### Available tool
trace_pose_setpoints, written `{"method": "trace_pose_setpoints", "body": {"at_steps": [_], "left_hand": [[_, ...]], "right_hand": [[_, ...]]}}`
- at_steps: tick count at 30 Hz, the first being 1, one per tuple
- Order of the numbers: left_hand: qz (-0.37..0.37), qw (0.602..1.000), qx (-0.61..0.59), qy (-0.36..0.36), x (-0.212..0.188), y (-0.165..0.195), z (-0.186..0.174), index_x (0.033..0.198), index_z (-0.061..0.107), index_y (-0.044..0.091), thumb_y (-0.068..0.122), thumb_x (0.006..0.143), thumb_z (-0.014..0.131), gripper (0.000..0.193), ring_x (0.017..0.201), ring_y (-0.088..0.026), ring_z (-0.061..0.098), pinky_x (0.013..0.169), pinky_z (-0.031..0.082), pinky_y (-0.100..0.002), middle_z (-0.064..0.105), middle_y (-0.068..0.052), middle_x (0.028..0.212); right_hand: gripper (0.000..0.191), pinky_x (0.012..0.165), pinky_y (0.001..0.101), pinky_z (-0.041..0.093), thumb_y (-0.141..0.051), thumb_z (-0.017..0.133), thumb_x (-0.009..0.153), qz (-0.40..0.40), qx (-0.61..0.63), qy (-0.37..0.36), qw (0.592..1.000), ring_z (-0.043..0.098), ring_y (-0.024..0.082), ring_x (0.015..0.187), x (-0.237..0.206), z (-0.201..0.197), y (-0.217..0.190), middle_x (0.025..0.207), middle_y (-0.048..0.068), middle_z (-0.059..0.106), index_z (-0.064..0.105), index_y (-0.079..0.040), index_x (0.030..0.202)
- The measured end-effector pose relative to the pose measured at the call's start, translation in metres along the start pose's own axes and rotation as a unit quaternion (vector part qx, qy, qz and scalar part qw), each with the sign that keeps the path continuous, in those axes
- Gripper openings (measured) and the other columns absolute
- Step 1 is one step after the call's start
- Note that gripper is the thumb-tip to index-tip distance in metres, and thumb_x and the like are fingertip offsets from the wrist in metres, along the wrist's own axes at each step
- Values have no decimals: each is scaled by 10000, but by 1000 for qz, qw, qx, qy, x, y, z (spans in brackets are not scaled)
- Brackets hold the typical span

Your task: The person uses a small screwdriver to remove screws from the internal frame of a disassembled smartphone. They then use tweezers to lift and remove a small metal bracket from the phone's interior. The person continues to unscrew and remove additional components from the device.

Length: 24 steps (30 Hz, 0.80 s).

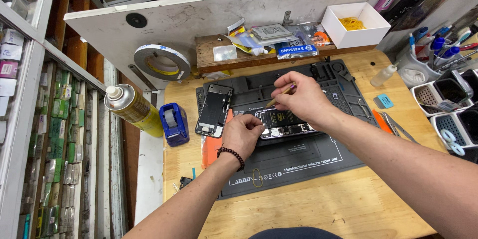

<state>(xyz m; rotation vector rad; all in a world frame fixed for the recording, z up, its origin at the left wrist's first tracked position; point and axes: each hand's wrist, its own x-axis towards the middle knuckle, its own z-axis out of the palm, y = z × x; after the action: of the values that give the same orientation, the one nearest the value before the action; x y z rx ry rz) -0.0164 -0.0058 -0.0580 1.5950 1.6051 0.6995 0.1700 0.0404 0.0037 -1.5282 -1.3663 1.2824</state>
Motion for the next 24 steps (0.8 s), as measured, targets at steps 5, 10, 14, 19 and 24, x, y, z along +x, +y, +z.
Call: {"method": "trace_pose_setpoints", "body": {"at_steps": [5,10,14,19,24], "left_hand": [[9,1000,-24,8,0,-1,1,882,776,69,192,799,803,151,752,-175,698,729,565,-323,730,-52,844],[-4,1000,-23,-1,0,-1,1,885,781,77,198,805,800,145,747,-175,706,723,569,-323,740,-51,824],[-15,999,-29,-16,3,0,0,889,784,76,208,813,801,153,754,-164,721,728,573,-316,763,-50,827],[-30,998,-52,-34,7,1,-5,900,802,66,199,809,804,161,776,-154,744,740,584,-304,794,-64,850],[-22,996,-66,-52,0,2,-12,915,811,71,211,817,787,173,779,-142,752,739,587,-290,806,-60,860]], "right_hand": [[270,807,293,652,16,671,881,28,54,6,998,730,183,917,-20,-16,5,1047,111,707,605,-1,1142],[227,835,294,628,-13,673,893,-50,-72,-8,996,739,159,939,-49,-18,1,1042,84,749,625,-20,1115],[216,854,279,619,-21,651,896,-121,-165,-19,979,754,127,967,-68,-11,-2,1036,51,770,632,-46,1110],[204,865,283,623,-14,654,894,-105,-135,-7,985,751,124,966,-79,-8,0,1040,47,763,647,-44,1096],[188,871,288,636,-6,645,922,-19,48,36,998,721,140,963,-73,-9,3,1077,83,720,618,-17,1108]]}}
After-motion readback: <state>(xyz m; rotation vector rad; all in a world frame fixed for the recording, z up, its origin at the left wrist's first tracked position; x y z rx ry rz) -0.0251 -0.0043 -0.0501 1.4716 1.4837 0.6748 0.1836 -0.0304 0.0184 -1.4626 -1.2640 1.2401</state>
